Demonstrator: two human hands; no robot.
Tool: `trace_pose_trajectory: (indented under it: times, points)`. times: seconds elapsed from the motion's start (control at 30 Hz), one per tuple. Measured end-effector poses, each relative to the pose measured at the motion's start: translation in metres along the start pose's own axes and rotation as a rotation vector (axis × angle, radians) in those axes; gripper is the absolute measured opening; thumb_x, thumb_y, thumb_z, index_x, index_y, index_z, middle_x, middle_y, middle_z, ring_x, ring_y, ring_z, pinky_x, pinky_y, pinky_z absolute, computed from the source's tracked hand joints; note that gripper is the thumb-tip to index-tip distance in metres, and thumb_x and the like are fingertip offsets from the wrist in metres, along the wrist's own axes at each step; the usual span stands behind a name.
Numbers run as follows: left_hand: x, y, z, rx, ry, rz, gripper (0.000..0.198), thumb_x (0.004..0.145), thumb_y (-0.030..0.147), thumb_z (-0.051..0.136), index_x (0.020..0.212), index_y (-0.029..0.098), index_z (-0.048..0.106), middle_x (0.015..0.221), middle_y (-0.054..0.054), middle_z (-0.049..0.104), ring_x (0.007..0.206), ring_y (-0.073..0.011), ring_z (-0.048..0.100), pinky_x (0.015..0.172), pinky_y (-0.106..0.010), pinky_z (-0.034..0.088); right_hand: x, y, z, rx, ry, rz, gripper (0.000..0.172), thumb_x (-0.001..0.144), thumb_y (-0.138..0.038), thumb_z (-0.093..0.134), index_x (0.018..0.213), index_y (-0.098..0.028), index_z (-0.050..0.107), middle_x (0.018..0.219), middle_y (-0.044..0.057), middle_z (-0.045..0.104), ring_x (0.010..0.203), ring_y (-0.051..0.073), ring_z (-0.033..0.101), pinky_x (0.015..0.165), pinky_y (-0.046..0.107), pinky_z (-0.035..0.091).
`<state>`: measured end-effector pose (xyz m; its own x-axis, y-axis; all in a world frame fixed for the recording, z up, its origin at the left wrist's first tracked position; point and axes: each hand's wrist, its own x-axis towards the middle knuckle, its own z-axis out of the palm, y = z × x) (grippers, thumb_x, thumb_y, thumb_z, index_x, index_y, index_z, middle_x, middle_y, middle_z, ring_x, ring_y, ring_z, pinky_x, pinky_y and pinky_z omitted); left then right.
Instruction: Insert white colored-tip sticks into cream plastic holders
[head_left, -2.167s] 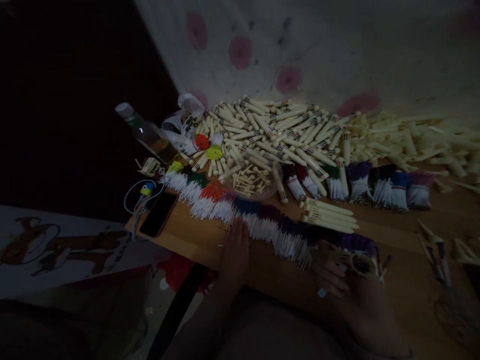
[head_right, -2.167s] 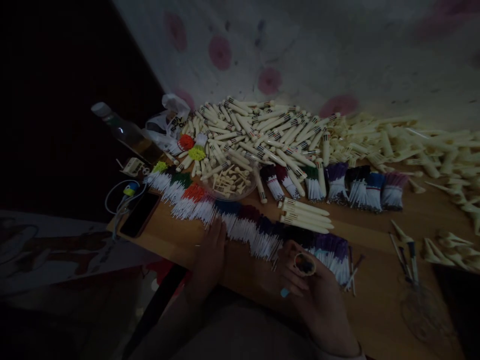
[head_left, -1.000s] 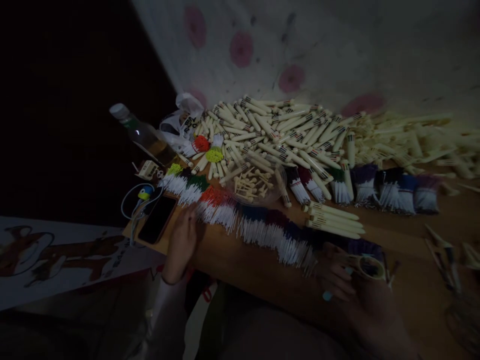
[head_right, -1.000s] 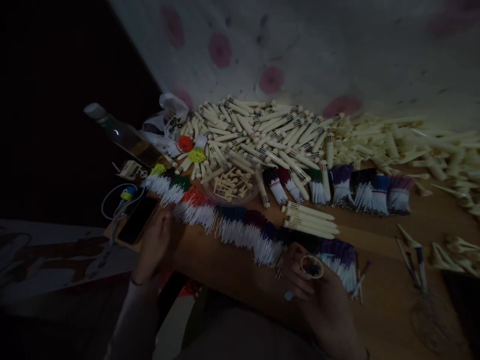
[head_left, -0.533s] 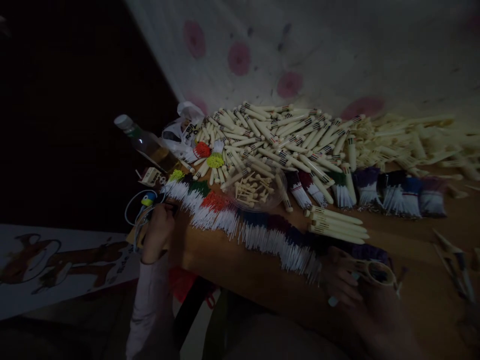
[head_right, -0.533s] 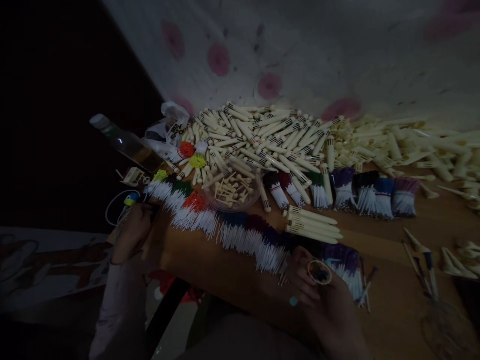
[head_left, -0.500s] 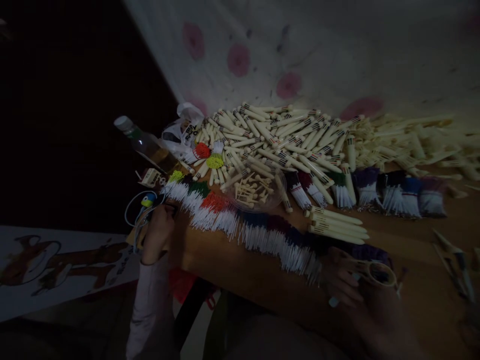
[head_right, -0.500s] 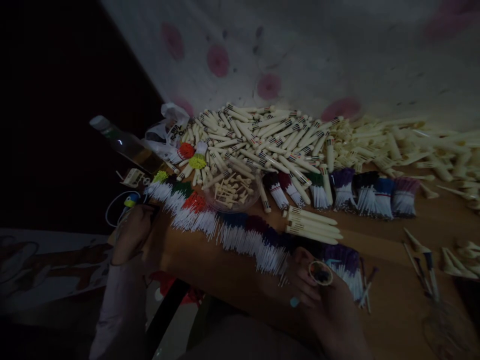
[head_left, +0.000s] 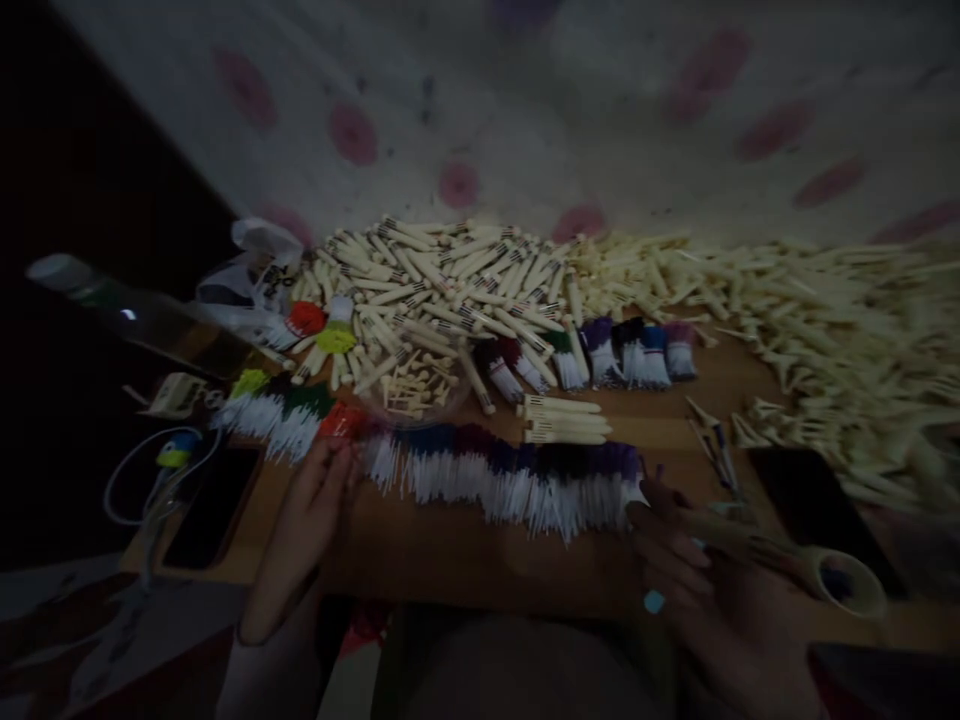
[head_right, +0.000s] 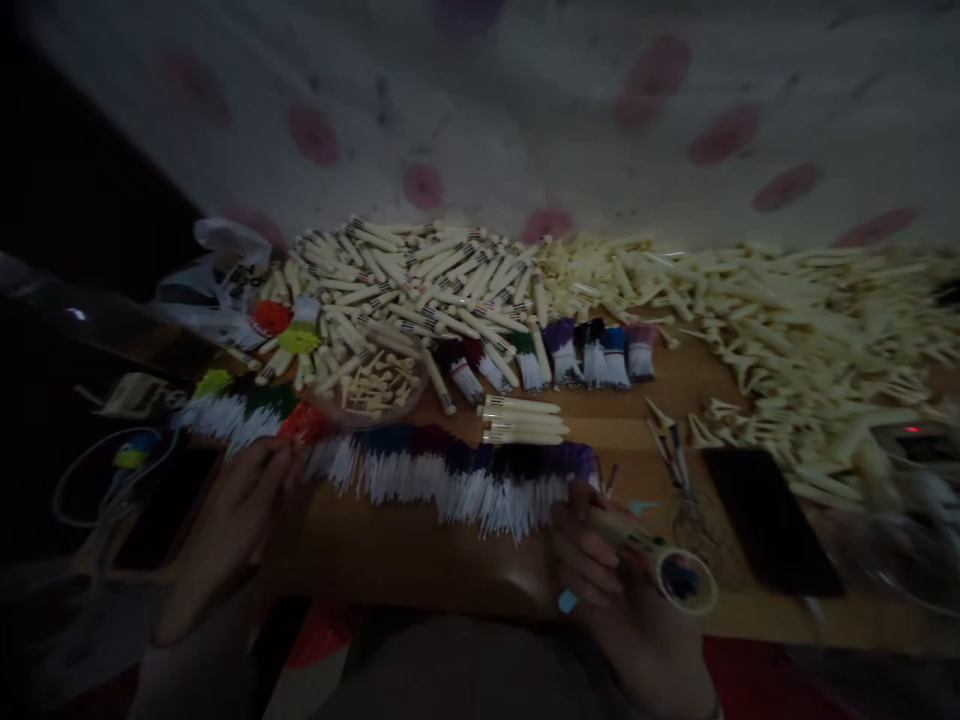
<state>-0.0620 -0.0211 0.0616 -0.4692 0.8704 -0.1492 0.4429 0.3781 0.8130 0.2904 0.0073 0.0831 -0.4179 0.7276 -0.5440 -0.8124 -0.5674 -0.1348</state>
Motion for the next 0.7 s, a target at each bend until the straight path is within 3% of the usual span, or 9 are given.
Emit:
trace_pose_trajectory:
  times: [0.1,0.27,0.37,0.43,0.5,0.57,0.7]
  points:
    - [-0.012,0.020,0.029,-0.292,-0.166,-0.040,0.029,0.089,0.049,0.058,0.100,0.022,0.061,0.069,0.003,0.058,0.063,-0.0147,0.055,0.056,-0.024,0.043,-0.027,-0.010,-0.014,0.071,0.020,-0.076,0.022,0.081,-0.014,0.080,0.078,-0.019,0.059,0.055,-0.008,0.047,0.042,0.003,0.040,0.039,0.011,0.036]
    - [-0.033,0.041,0.062,-0.402,-0.271,-0.051,0.032,0.087,0.041,0.067,0.112,0.021,0.064,0.092,-0.002,0.071,0.072,-0.0128,0.061,0.062,-0.022,0.048,-0.062,-0.028,-0.046,0.174,0.021,-0.185,0.019,0.087,-0.017,0.075,0.086,-0.023,0.057,0.059,-0.008,0.052,0.047,0.004,0.048,0.044,0.011,0.039]
    - [-0.045,0.066,0.089,-0.502,-0.419,-0.064,0.041,0.089,0.038,0.066,0.126,0.023,0.056,0.094,-0.004,0.074,0.080,-0.0169,0.070,0.072,-0.028,0.055,-0.073,-0.040,-0.061,0.214,-0.020,-0.252,0.022,0.086,-0.015,0.076,0.083,-0.023,0.055,0.059,-0.008,0.051,0.047,0.003,0.047,0.044,0.011,0.039]
    - [-0.050,0.086,0.118,-0.554,-0.576,-0.043,0.042,0.091,0.040,0.062,0.128,0.023,0.051,0.088,-0.004,0.075,0.077,-0.0192,0.073,0.073,-0.033,0.058,-0.078,-0.049,-0.070,0.208,-0.018,-0.282,0.025,0.083,-0.015,0.078,0.081,-0.022,0.054,0.058,-0.008,0.049,0.046,0.004,0.045,0.043,0.011,0.039]
    - [-0.050,0.106,0.155,-0.510,-0.720,0.057,0.032,0.092,0.041,0.056,0.117,0.020,0.051,0.085,-0.005,0.076,0.075,-0.0197,0.074,0.072,-0.034,0.059,-0.082,-0.056,-0.078,0.187,-0.002,-0.307,0.024,0.083,-0.015,0.078,0.082,-0.022,0.055,0.058,-0.009,0.046,0.045,0.004,0.042,0.043,0.011,0.039]
    - [-0.048,0.122,0.196,-0.363,-0.754,0.238,0.022,0.095,0.037,0.046,0.108,0.020,0.048,0.085,-0.007,0.076,0.071,-0.0186,0.073,0.068,-0.033,0.059,-0.085,-0.061,-0.085,0.166,0.003,-0.331,0.022,0.086,-0.018,0.076,0.082,-0.022,0.054,0.058,-0.009,0.042,0.044,0.004,0.038,0.043,0.011,0.039]
    - [-0.043,0.147,0.266,-0.170,-0.783,0.419,0.012,0.098,0.027,0.039,0.100,0.019,0.048,0.072,-0.003,0.071,0.059,-0.0152,0.066,0.056,-0.025,0.051,-0.090,-0.067,-0.096,0.159,-0.033,-0.360,0.024,0.086,-0.020,0.076,0.080,-0.021,0.053,0.058,-0.010,0.036,0.042,0.004,0.028,0.041,0.010,0.035]
